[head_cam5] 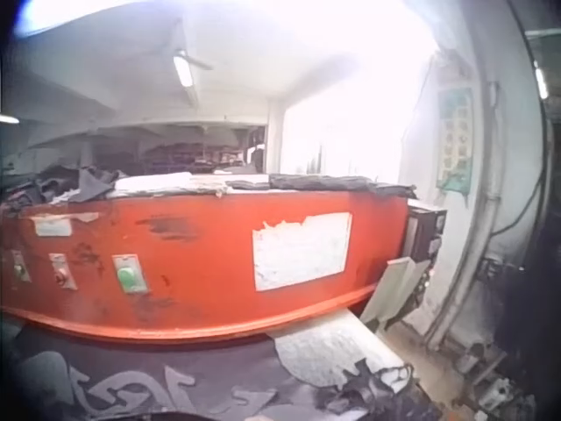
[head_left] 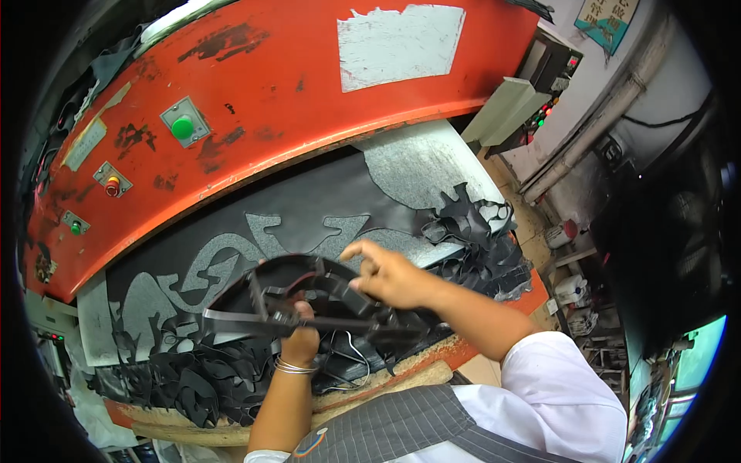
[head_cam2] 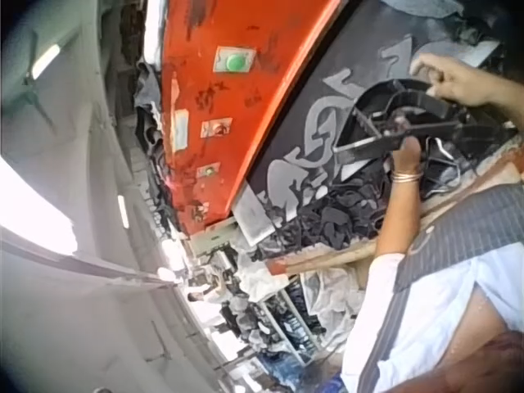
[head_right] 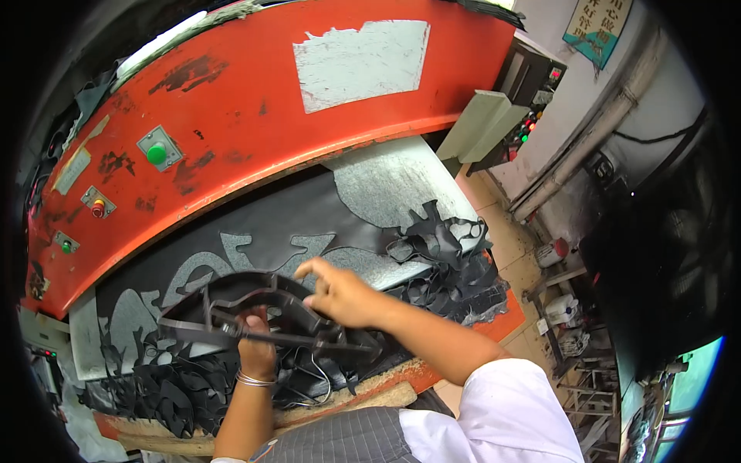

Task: Operator uses a hydraulic press and metal dies to cut shoe components from a sheet of leather.

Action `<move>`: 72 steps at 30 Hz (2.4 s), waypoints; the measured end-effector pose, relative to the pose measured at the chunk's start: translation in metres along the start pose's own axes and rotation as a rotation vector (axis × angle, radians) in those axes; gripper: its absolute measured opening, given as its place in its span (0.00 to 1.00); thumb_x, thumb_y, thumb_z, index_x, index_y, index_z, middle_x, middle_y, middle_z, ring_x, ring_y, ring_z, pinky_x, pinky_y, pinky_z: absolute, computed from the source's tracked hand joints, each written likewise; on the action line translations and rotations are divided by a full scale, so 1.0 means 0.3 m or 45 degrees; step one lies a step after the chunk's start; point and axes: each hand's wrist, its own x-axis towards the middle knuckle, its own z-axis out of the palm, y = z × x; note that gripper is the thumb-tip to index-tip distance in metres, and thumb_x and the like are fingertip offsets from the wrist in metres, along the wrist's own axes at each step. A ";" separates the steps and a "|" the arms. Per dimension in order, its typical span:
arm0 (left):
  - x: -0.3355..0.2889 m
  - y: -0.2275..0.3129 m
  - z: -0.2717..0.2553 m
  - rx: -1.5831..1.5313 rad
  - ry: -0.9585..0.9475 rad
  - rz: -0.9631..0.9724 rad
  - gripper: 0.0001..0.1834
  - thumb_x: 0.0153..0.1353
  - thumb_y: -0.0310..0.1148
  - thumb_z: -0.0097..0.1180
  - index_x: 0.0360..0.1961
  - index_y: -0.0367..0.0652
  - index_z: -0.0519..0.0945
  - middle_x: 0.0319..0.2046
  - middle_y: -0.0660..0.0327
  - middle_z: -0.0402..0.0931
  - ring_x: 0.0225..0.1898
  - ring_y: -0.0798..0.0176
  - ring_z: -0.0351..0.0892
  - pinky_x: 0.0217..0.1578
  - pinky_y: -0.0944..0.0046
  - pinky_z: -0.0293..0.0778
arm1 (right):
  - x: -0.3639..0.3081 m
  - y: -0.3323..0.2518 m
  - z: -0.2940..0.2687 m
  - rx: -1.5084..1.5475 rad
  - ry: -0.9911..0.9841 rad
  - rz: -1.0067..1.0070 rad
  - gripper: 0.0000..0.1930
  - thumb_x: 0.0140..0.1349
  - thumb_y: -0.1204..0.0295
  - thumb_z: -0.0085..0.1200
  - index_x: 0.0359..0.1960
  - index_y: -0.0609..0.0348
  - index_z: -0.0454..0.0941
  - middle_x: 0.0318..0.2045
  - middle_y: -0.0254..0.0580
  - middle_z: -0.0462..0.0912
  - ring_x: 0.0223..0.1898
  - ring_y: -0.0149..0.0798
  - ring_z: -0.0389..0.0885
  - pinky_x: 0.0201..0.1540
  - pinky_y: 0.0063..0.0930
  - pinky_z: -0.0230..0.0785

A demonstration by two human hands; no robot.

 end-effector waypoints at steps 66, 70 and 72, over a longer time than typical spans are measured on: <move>0.537 -0.082 -0.280 1.366 -0.303 0.310 0.17 0.46 0.30 0.68 0.40 0.39 0.84 0.31 0.57 0.77 0.37 0.54 0.74 0.42 0.59 0.69 | 0.153 0.256 -0.357 -0.936 0.369 0.037 0.54 0.41 0.43 0.69 0.66 0.62 0.59 0.60 0.55 0.70 0.61 0.53 0.67 0.65 0.44 0.55; 0.582 -0.119 -0.265 1.338 -0.310 0.390 0.09 0.45 0.28 0.68 0.30 0.39 0.85 0.27 0.60 0.77 0.33 0.58 0.72 0.38 0.61 0.67 | 0.081 0.319 -0.333 -1.156 0.556 -0.160 0.39 0.48 0.53 0.68 0.59 0.61 0.71 0.56 0.54 0.75 0.58 0.52 0.70 0.63 0.42 0.56; 0.593 -0.143 -0.248 1.293 -0.319 0.404 0.08 0.45 0.27 0.68 0.29 0.39 0.85 0.27 0.60 0.77 0.33 0.58 0.72 0.37 0.60 0.67 | 0.090 0.342 -0.342 -1.102 0.583 -0.183 0.35 0.50 0.55 0.66 0.58 0.62 0.72 0.54 0.52 0.76 0.56 0.52 0.72 0.61 0.41 0.58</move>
